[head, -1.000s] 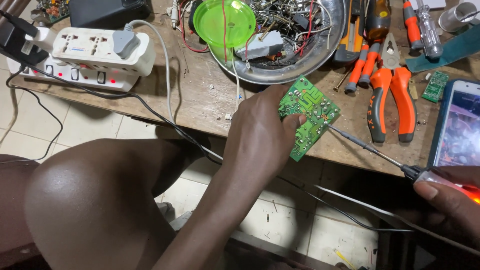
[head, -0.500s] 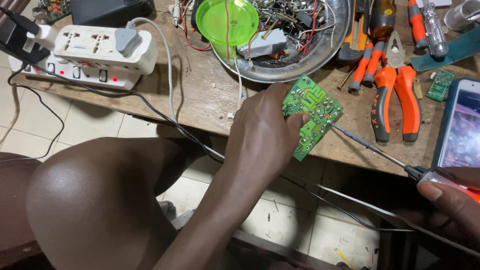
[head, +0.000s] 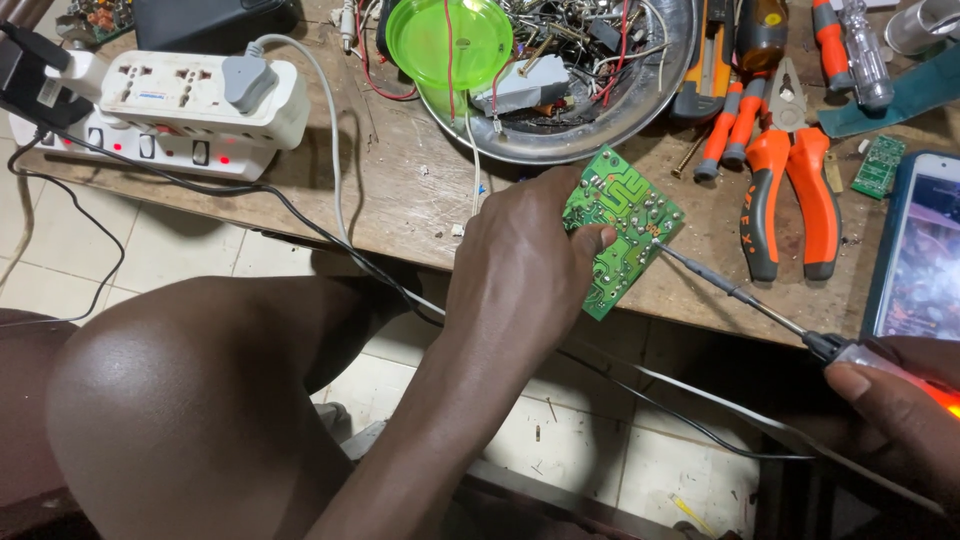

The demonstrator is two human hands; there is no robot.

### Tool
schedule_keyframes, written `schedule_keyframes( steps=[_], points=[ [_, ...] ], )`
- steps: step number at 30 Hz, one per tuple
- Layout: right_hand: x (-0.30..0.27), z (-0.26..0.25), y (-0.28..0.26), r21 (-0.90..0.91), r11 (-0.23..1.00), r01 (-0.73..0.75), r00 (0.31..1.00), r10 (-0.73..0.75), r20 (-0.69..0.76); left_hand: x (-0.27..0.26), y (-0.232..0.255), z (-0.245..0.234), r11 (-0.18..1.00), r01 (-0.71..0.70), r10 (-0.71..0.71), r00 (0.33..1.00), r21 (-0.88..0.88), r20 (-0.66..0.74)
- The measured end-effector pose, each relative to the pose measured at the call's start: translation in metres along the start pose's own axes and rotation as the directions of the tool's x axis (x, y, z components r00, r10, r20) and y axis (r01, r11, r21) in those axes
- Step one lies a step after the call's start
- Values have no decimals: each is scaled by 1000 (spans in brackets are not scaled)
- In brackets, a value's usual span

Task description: A person is using a desoldering pump to remove components from a green circuit board on a cluttered workbench.

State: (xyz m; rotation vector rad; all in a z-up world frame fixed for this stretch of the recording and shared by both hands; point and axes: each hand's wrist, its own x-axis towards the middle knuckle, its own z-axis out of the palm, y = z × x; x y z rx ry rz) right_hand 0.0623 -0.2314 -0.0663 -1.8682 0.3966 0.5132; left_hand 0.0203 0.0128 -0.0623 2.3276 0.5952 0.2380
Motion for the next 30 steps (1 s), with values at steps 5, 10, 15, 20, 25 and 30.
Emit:
schedule_keyframes(
  steps=[5,10,15,20,25,30],
  points=[
    [6,-11,6,-301,952,58,997,-71,-32,0,-2,1,1000,8,-8,1000,0,-7],
    [-3,4,7,60,998,-9,999,11,-30,0,-1,1,1000,20,-20,1000,8,-8],
    [27,-27,19,-200,971,130,988,-110,107,1,-3,3,1000,-20,21,1000,16,-1],
    [12,-4,2,63,994,85,996,-87,28,1,-6,3,995,-95,94,995,-13,-34],
    [-5,7,-18,-156,968,199,977,-208,-46,0,-8,3,998,-51,51,999,22,0],
    [-16,11,-15,-124,992,38,997,-47,-69,3,-6,-1,1000,7,-9,998,27,61]
  ],
)
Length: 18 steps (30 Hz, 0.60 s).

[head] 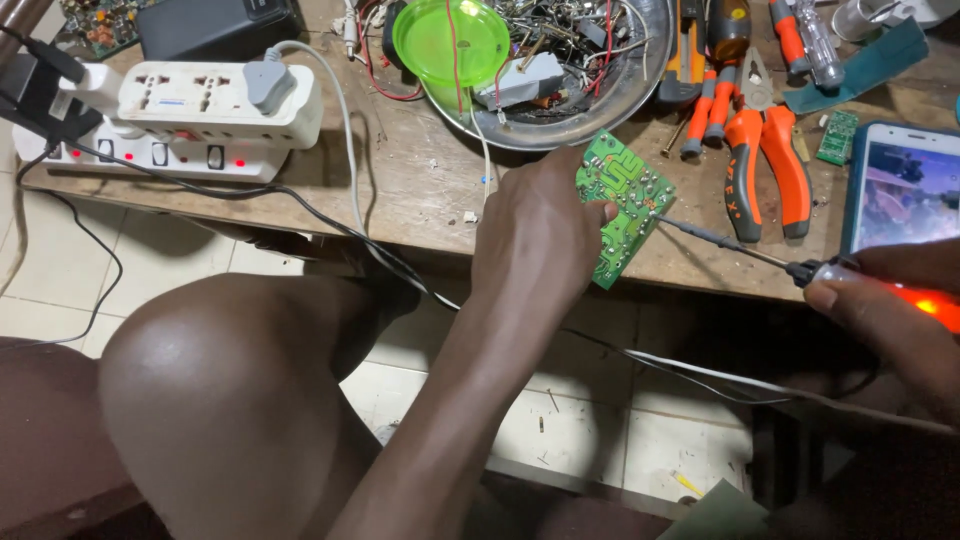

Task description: A person is using a desoldering pump to remove components from a green circuit board on a cluttered workbench.

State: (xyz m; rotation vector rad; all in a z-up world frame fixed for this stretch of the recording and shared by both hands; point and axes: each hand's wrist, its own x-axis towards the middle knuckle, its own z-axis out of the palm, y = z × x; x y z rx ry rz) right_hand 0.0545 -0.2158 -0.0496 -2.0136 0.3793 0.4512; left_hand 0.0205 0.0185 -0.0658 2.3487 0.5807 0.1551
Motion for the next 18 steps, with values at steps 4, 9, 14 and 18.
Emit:
schedule_keyframes(
  steps=[4,9,14,18],
  points=[
    [-31,1,-4,-168,956,239,964,-254,-75,1,4,-4,994,108,-106,990,-7,91],
    [-41,7,0,-81,965,250,963,-256,-81,-3,14,-17,994,110,-107,981,-8,160],
    [-14,4,10,69,996,49,999,-48,-11,9,25,-29,972,172,-212,934,157,288],
    [-37,6,-13,-138,985,102,992,-110,-55,17,33,-37,949,194,-276,891,247,360]
  ],
)
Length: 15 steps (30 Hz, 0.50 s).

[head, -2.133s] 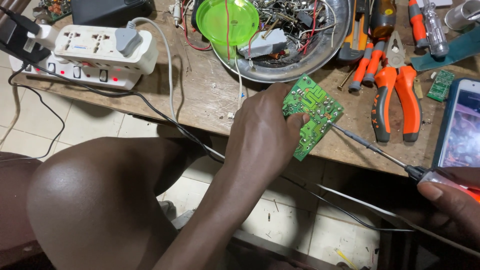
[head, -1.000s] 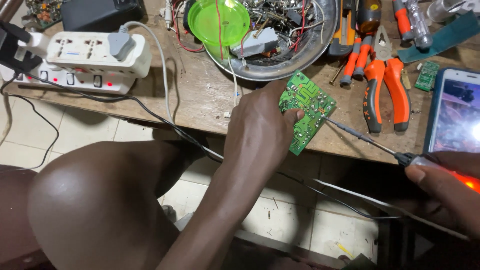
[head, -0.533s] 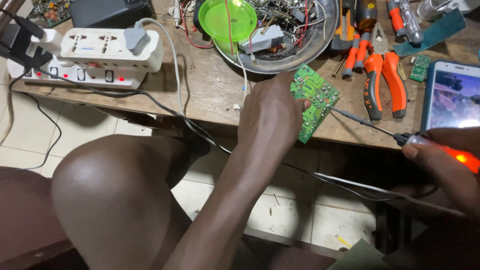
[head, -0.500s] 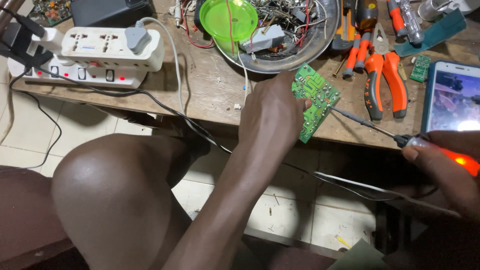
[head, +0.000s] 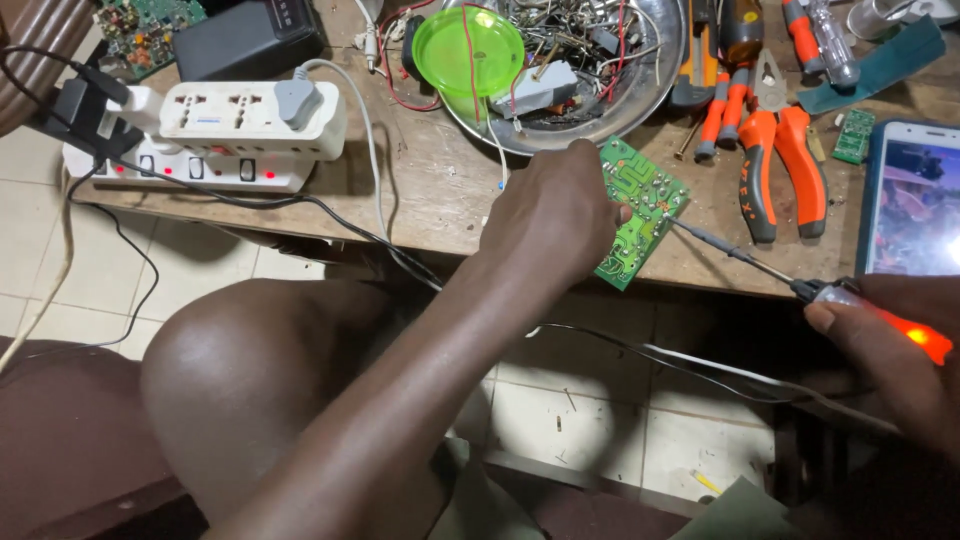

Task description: A person is using a desoldering pump to remove components from a green circuit board on a cluttered workbench.

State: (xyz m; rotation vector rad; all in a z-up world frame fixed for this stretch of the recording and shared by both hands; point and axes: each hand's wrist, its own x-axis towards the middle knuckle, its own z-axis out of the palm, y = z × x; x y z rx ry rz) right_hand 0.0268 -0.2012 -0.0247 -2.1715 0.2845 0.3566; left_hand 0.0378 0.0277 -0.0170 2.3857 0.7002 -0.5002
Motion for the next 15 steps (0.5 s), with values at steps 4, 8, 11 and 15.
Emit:
schedule_keyframes(
  steps=[4,8,11,15],
  points=[
    [27,-6,22,-38,995,95,993,-92,72,4,-1,-1,999,-40,39,999,28,17],
    [46,-17,58,-276,862,426,904,-419,87,9,2,-6,996,-37,33,998,82,51],
    [51,-14,68,-188,923,337,941,-337,37,12,0,-2,992,-64,58,997,105,57],
    [21,5,22,161,984,-74,997,66,50,11,5,-6,990,-67,62,997,124,44]
  ],
)
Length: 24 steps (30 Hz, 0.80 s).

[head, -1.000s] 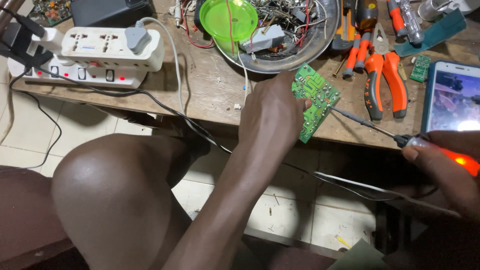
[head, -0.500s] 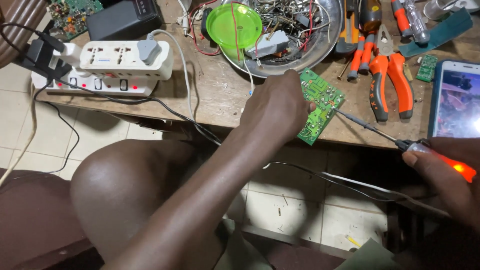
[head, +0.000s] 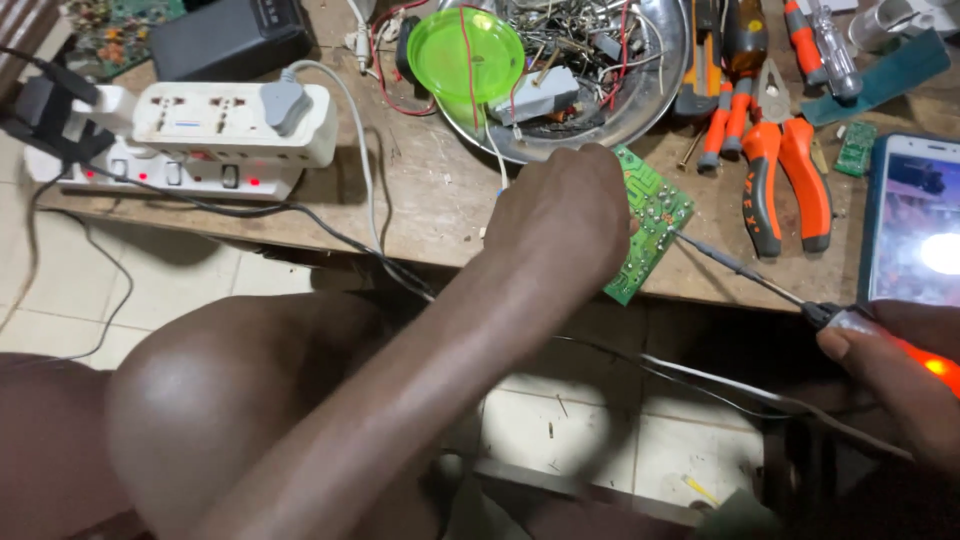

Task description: A person is using a desoldering pump to remove components from a green circuit board on a cluttered workbench.

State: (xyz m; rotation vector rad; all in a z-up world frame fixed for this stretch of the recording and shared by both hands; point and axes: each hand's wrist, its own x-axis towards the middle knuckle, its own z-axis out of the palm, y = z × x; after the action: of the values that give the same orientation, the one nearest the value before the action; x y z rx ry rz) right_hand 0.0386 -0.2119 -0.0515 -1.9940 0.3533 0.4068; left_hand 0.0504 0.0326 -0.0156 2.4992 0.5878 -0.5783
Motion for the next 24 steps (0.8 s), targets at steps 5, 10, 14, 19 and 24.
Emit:
schedule_keyframes(
  steps=[5,10,14,19,24],
  points=[
    [28,-15,37,-167,983,81,997,-82,-3,-1,-1,9,999,-27,30,997,41,-72],
    [30,-18,35,-244,960,134,989,-145,-25,1,-2,4,998,28,-28,1000,50,-4],
    [14,-2,20,117,993,-33,999,33,4,0,-2,2,998,7,-7,1000,57,-9],
    [3,0,7,21,979,-202,979,202,8,1,0,2,998,40,-40,999,58,-2],
    [0,2,-1,-19,997,-70,997,70,-30,5,-3,7,997,28,-26,999,67,-41]
  ],
)
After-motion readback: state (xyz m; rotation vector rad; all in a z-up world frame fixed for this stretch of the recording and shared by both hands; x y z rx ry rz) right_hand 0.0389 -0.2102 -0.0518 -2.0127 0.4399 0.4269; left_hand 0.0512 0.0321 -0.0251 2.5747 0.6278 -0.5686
